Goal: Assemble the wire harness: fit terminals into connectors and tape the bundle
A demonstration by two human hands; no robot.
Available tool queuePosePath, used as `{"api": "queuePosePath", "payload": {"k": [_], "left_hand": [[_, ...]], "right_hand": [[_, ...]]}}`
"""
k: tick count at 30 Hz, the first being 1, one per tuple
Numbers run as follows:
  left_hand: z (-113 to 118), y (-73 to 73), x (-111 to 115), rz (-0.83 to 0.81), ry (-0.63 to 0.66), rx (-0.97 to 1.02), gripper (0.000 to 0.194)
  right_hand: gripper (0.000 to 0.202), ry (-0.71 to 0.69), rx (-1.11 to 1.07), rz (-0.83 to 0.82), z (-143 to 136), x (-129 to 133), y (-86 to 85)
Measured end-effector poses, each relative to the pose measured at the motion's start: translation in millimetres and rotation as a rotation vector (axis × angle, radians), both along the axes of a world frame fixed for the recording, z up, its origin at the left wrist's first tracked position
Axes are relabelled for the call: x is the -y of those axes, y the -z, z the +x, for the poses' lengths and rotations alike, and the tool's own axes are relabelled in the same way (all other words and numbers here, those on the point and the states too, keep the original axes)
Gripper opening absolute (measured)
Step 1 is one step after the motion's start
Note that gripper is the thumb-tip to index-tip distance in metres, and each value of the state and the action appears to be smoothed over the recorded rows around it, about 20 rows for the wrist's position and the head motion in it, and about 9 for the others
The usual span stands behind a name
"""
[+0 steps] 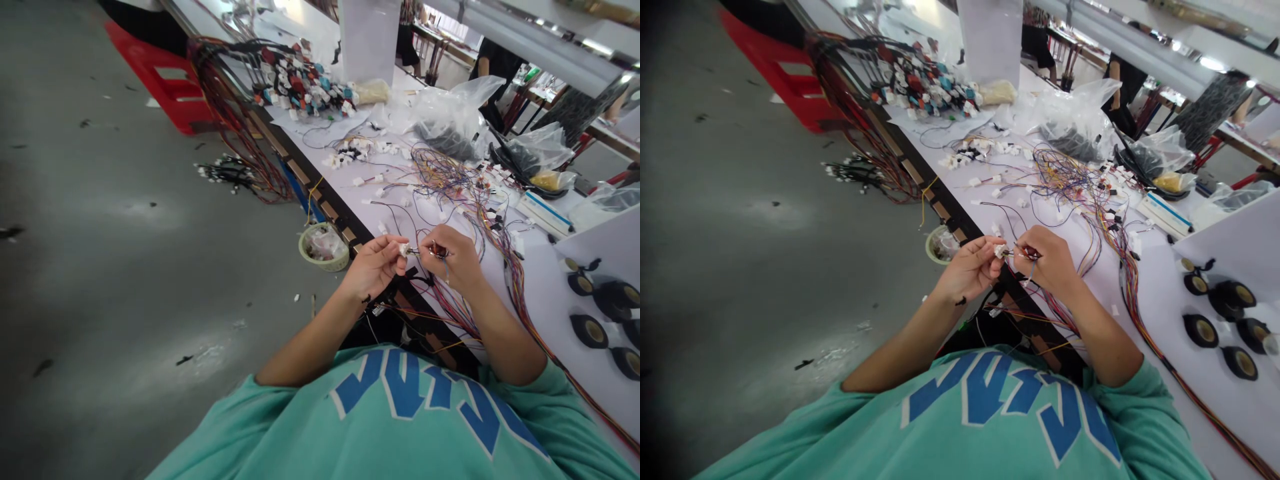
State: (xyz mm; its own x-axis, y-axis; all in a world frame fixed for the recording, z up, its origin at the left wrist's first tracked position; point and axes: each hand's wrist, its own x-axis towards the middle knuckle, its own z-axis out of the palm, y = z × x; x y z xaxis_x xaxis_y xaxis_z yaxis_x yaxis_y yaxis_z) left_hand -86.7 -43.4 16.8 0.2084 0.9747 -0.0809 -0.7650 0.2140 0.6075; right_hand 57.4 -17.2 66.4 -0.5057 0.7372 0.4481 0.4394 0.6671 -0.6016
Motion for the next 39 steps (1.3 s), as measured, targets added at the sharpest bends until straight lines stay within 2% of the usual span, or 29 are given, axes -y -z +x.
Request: {"api": "queuePosePath", "payload": {"k": [11,17,20,23,26,39], "left_hand": [[1,-0.3,1,-0.030,0.001,-0.011,0.023],[6,3.3,2,-0.005,-0.070,-0.091,0.027],[6,4.2,3,0.012,-0.088,-0.108,0.030],[4,2.1,3,0.009,-0.081,-0.103,0.032],[3,-0.3,4,-0.012,-0.069,-0.096,0.033],[5,3.1,2,-0.076,-0.095,-0.100,0.025]], "right_hand": [[0.015,-0.022,-0.019,0.053,-2,2,2.0],[0.016,0.042,0.129,0.117,-5,1,10.3],[0.016,0.003,0.197,0.060,-3,-2,9.2],[0.013,-0.049,0.150,0.015,-1,-3,5.6],[0.010,-0.025,0.091,0.042,-1,-2,5.3],[0.011,0.034,0.145,0.058,-5,-1,13.9]]}}
